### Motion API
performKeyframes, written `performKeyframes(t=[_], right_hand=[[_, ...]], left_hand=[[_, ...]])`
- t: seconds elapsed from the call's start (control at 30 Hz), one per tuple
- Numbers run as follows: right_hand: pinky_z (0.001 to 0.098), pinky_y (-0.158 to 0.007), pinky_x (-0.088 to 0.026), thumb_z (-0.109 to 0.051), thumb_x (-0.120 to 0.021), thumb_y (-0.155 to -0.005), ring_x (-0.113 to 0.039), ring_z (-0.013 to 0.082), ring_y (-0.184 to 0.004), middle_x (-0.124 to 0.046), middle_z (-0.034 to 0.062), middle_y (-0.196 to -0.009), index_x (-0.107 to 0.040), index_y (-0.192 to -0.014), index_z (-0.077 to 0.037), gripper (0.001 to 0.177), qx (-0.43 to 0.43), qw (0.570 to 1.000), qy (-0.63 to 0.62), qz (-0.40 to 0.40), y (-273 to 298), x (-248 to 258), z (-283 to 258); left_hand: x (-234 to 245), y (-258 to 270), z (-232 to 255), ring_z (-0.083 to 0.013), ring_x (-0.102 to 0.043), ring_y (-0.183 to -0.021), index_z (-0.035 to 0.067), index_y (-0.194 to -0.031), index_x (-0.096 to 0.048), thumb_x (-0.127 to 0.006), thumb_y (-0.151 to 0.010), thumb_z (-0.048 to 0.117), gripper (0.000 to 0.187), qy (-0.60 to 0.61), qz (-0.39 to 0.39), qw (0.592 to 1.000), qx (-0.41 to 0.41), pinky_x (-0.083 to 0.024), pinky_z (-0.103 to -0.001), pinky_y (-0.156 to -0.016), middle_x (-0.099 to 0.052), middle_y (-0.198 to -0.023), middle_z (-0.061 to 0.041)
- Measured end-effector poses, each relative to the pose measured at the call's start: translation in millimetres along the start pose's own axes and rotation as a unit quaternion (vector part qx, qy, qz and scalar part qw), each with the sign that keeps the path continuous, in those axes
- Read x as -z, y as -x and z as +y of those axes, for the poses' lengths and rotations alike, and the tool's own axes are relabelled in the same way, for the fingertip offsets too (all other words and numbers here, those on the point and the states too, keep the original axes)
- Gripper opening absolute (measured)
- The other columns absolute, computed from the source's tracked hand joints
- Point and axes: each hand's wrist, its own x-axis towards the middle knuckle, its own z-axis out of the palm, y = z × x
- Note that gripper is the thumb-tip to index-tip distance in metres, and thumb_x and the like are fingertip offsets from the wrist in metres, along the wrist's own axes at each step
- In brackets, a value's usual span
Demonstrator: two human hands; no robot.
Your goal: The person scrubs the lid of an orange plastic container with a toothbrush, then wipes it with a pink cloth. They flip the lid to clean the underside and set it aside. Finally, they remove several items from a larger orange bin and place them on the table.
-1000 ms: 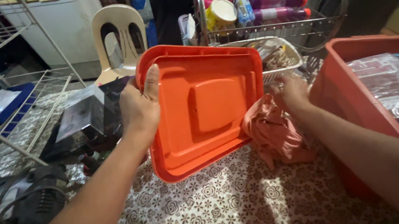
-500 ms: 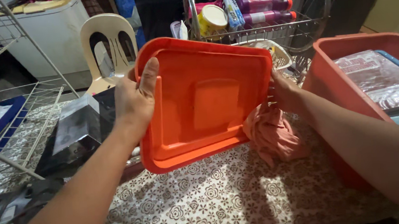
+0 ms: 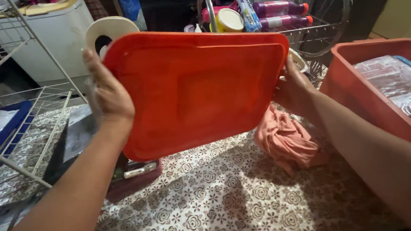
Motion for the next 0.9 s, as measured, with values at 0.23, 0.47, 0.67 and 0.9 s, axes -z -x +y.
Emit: performKeyframes(t=[0.23,0.47,0.67,0.9], right_hand=[[0.0479,-0.109,-0.047,-0.073,-0.02,-0.094,-0.057,0.0339,-0.123,-0.057,0.0218,-0.135,-0.051,-0.143,-0.013,0.083,0.02,0.992,-0.122,0.026,26.0,-53.2,-1.7],[0.0511,-0.116,-0.047,-0.076,-0.03,-0.095,-0.058,0.0365,-0.131,-0.055,0.022,-0.14,-0.051,-0.143,-0.003,0.09,0.018,0.949,-0.309,0.057,27.1,-81.8,21.1],[0.0539,-0.116,-0.048,-0.038,-0.049,-0.1,-0.058,0.0342,-0.132,-0.06,0.0187,-0.135,-0.058,-0.13,0.0,0.049,0.048,0.933,-0.343,-0.093,37.2,-92.5,34.8],[0.0402,-0.096,-0.056,-0.033,-0.057,-0.092,-0.066,0.03,-0.111,-0.061,0.0214,-0.113,-0.053,-0.104,-0.001,0.034,-0.012,0.993,-0.116,-0.011,40.2,-71.8,50.5]], left_hand=[[44.9,-20.1,36.2,-0.0305,-0.063,-0.127,0.012,-0.14,-0.056,-0.018,-0.101,0.061,0.073,0.109,0.006,0.92,0.376,-0.047,-0.045,-0.111,-0.065,-0.137,-0.012],[94.6,-32.4,67.7,-0.0284,-0.071,-0.116,0.02,-0.113,-0.058,-0.023,-0.098,0.061,0.056,0.366,-0.07,0.781,0.502,-0.056,-0.057,-0.094,-0.07,-0.129,-0.009],[132.1,-16.0,38.2,-0.0222,-0.064,-0.109,0.012,-0.103,-0.059,-0.042,-0.099,0.044,0.037,0.416,-0.069,0.822,0.383,-0.052,-0.042,-0.098,-0.063,-0.118,-0.01],[154.2,2.8,7.7,-0.0123,-0.055,-0.088,0.011,-0.113,-0.062,-0.053,-0.095,0.03,0.028,0.408,-0.023,0.814,0.413,-0.046,-0.025,-0.087,-0.062,-0.097,0.001]])
